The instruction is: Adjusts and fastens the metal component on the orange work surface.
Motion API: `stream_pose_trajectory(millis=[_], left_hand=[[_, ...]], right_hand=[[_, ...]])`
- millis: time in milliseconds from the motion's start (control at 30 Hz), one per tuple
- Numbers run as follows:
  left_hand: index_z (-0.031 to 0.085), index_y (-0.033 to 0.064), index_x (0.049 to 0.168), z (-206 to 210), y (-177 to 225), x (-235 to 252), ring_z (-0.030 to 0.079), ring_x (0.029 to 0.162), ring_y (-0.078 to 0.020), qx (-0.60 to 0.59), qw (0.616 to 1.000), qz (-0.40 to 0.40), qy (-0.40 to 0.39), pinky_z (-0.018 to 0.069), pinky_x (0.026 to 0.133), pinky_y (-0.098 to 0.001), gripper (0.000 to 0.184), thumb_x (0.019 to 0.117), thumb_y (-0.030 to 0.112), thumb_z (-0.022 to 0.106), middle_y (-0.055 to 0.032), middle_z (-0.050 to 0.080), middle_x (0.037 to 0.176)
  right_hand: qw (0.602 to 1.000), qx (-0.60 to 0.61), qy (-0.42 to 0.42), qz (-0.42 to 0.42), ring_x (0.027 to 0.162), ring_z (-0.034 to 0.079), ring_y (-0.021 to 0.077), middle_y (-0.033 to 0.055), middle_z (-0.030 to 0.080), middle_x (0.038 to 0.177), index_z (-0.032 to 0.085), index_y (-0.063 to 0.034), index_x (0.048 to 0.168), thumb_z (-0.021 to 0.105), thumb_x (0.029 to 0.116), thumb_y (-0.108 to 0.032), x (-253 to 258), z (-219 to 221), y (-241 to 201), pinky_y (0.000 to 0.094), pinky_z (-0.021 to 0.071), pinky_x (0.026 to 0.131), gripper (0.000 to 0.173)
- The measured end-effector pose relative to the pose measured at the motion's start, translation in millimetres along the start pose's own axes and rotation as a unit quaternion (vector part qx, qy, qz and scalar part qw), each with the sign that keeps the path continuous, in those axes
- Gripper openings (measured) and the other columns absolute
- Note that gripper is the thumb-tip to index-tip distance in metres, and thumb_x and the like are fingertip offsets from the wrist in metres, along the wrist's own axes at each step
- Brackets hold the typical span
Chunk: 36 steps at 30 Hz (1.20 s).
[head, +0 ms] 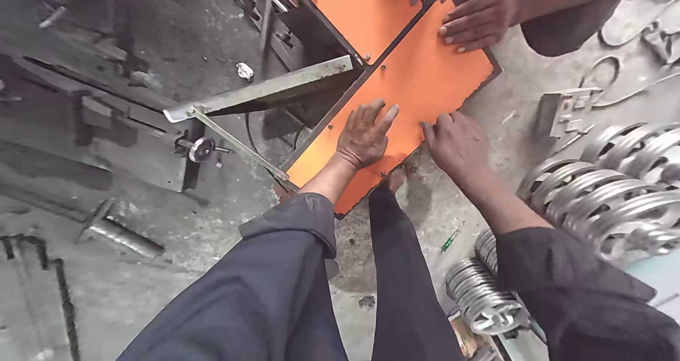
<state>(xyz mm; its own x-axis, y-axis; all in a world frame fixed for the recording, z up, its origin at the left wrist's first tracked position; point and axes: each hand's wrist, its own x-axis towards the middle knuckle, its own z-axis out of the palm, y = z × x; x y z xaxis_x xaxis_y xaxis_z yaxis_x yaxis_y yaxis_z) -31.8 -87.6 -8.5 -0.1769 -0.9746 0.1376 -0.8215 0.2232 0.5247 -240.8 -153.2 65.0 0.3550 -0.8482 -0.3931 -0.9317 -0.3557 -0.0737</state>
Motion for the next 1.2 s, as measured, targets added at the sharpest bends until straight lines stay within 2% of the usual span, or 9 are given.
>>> stream_pose_trajectory(millis=[100,167,267,367,567,767,900,1067,1200], left_hand=[[0.061,0.0089,0.137,-1,0,2,0.061,0.115,-0.0409,-0.059,0.998,-0.021,0.025,0.0519,0.095,-0.0509,0.059,0.0779,0.011,0.062,-0.0242,0.061,0.13],[0.061,0.0052,0.135,-1,-2,4,0.062,0.115,-0.0411,-0.089,0.995,-0.022,0.047,0.0522,0.095,-0.0509,0.057,0.0789,0.011,0.061,-0.0263,0.06,0.13],[0.061,0.002,0.134,0,-6,4,0.062,0.116,-0.0399,-0.111,0.99,-0.022,0.08,0.0532,0.097,-0.048,0.05,0.0858,0.016,0.062,-0.0283,0.059,0.131],[0.058,-0.0003,0.136,2,-6,3,0.061,0.123,-0.0394,-0.123,0.988,-0.019,0.091,0.051,0.104,-0.0469,0.051,0.0899,0.02,0.062,-0.0305,0.056,0.137],[0.054,0.0037,0.142,9,-5,-2,0.059,0.127,-0.0384,-0.076,0.99,-0.005,0.121,0.0496,0.105,-0.0495,0.05,0.0952,0.02,0.066,-0.0276,0.056,0.14],[0.058,0.0059,0.139,5,-2,0,0.059,0.125,-0.0364,-0.065,0.987,-0.035,0.14,0.0482,0.105,-0.0473,0.045,0.0965,0.018,0.066,-0.0246,0.059,0.135],[0.058,0.001,0.137,5,0,3,0.059,0.123,-0.0369,-0.063,0.983,-0.075,0.154,0.0484,0.105,-0.0445,0.045,0.0947,0.014,0.067,-0.0251,0.06,0.132],[0.058,0.0,0.137,5,1,5,0.059,0.123,-0.037,-0.04,0.985,-0.083,0.148,0.0492,0.106,-0.0438,0.044,0.0961,0.014,0.066,-0.0259,0.06,0.132],[0.058,-0.0005,0.138,3,3,6,0.059,0.124,-0.0367,-0.039,0.986,-0.087,0.139,0.0485,0.107,-0.0427,0.044,0.096,0.011,0.065,-0.0258,0.06,0.131]], right_hand=[[0.992,0.126,-0.012,-0.024,0.1,0.069,0.0381,0.0203,0.068,0.106,0.069,-0.0033,0.112,0.057,0.1036,-0.036,-4,-9,-32,0.0539,0.0574,0.084,0.036],[0.971,0.237,-0.017,-0.023,0.101,0.069,0.0313,0.0162,0.069,0.11,0.068,-0.0061,0.124,0.065,0.0996,-0.026,7,1,-58,0.0481,0.0585,0.087,0.032],[0.951,0.309,0.002,0.007,0.095,0.069,0.0312,0.0178,0.068,0.104,0.067,0.0012,0.116,0.071,0.0931,-0.015,25,13,-83,0.0475,0.0581,0.085,0.029],[0.944,0.33,0.004,0.024,0.092,0.069,0.0288,0.0149,0.069,0.098,0.068,-0.0001,0.108,0.073,0.091,-0.016,31,15,-90,0.0485,0.0582,0.083,0.023],[0.932,0.351,0.022,0.088,0.09,0.074,0.0263,0.0101,0.074,0.095,0.07,-0.0073,0.111,0.06,0.0999,-0.012,37,9,-101,0.05,0.06,0.079,0.016],[0.915,0.387,0.032,0.109,0.094,0.073,0.0252,0.0094,0.075,0.097,0.073,-0.0081,0.11,0.06,0.1008,-0.014,42,10,-109,0.0497,0.0596,0.083,0.017],[0.933,0.351,0.011,0.078,0.097,0.072,0.0258,0.0106,0.073,0.102,0.076,-0.0072,0.109,0.061,0.1007,-0.016,47,8,-110,0.0475,0.0594,0.085,0.019],[0.939,0.344,0.011,0.025,0.094,0.072,0.0273,0.0117,0.073,0.098,0.075,-0.0059,0.107,0.069,0.0921,-0.013,51,11,-100,0.0497,0.0594,0.081,0.018],[0.941,0.335,0.033,0.034,0.093,0.072,0.0274,0.0116,0.073,0.097,0.075,-0.0056,0.103,0.068,0.0946,-0.014,48,14,-102,0.0488,0.0602,0.08,0.014]])
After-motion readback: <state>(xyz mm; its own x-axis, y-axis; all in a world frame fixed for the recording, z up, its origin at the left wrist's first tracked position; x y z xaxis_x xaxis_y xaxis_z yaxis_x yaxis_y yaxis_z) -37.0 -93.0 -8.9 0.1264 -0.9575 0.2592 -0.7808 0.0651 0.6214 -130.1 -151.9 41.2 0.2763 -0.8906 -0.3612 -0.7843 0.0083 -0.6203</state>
